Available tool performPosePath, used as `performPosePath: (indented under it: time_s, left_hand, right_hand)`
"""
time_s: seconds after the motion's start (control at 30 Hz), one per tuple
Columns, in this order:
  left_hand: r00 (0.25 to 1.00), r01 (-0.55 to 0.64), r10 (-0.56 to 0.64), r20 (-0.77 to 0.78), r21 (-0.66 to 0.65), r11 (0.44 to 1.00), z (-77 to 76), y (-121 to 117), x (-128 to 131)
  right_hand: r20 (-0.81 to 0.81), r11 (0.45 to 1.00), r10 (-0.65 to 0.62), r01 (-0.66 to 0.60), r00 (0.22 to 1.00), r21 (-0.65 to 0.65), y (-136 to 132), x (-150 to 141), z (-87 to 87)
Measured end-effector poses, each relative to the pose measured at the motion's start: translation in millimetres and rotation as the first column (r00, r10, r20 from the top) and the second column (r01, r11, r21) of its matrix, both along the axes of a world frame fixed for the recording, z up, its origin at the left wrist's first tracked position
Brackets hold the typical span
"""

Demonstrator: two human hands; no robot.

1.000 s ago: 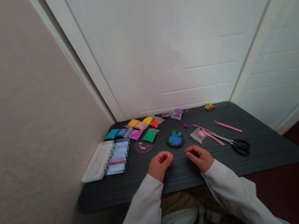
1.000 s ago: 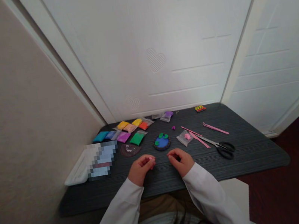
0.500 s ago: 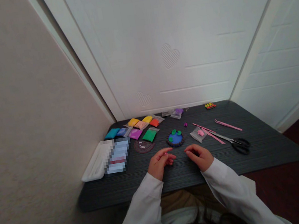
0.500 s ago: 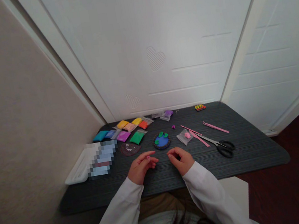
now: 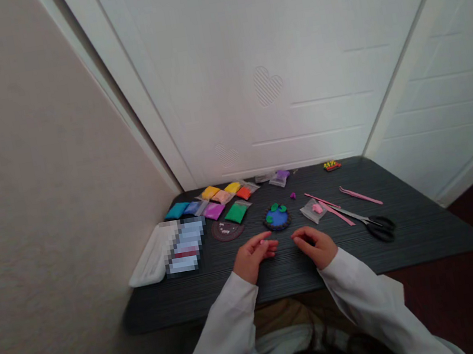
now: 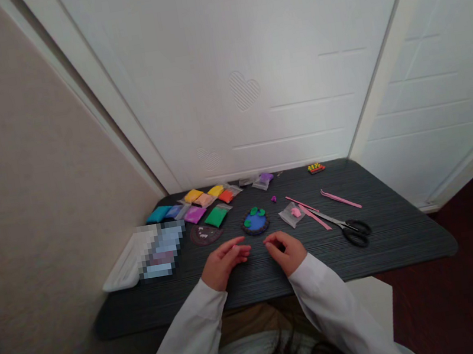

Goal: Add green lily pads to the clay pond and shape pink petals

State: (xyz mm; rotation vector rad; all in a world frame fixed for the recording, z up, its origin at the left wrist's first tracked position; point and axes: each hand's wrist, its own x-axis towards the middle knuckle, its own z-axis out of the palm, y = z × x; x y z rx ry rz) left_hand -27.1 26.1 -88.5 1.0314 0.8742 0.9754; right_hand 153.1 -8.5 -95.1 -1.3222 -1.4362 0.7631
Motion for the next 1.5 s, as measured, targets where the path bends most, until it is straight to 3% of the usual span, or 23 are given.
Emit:
performPosePath:
  time_s: [0.2, 0.33, 0.5, 0.7, 0.8, 1.03, 1.5]
  left_hand:
    - [0.998, -0.010, 0.013, 0.063, -0.054, 0.999, 2.1, 1, -1]
    - [0.996, -0.011, 0.018, 0.089, -0.075, 0.997, 3.5, 1, -1]
    - [0.996, -0.007, 0.015, 0.086, -0.090, 0.996, 3.2, 2, 0]
    - [0.996, -0.028, 0.035, 0.076, -0.079, 0.996, 1.8, 2, 2]
    - [0.996, -0.040, 0.045, 0.075, -0.070, 0.997, 1.1, 2, 2]
    - [0.996, -0.042, 0.046, 0.072, -0.057, 0.997, -0.1, 3, 2]
    - [0.999, -0.010, 0.010, 0.044, -0.010, 1.000, -5.5, 3, 1]
  right_hand:
    - [-0.229, 0.998, 0.059, -0.050, 0.972, 0.048, 2, 7, -3.9]
    - [-0.516, 0.994, 0.112, -0.092, 0.849, 0.064, 4, 17, -5.6]
    - [-0.589, 0.998, 0.055, -0.059, 0.806, 0.013, 4, 22, -4.0]
    - [-0.769, 0.998, 0.056, -0.044, 0.637, 0.037, 1, 28, 1.7]
    - [-0.799, 0.998, 0.062, -0.029, 0.598, 0.056, 0, 32, 0.4]
    - [-0.802, 0.999, 0.025, 0.014, 0.597, 0.041, 2, 32, -3.9]
    - [-0.831, 0.994, 0.105, -0.066, 0.546, 0.082, 0, 33, 0.7]
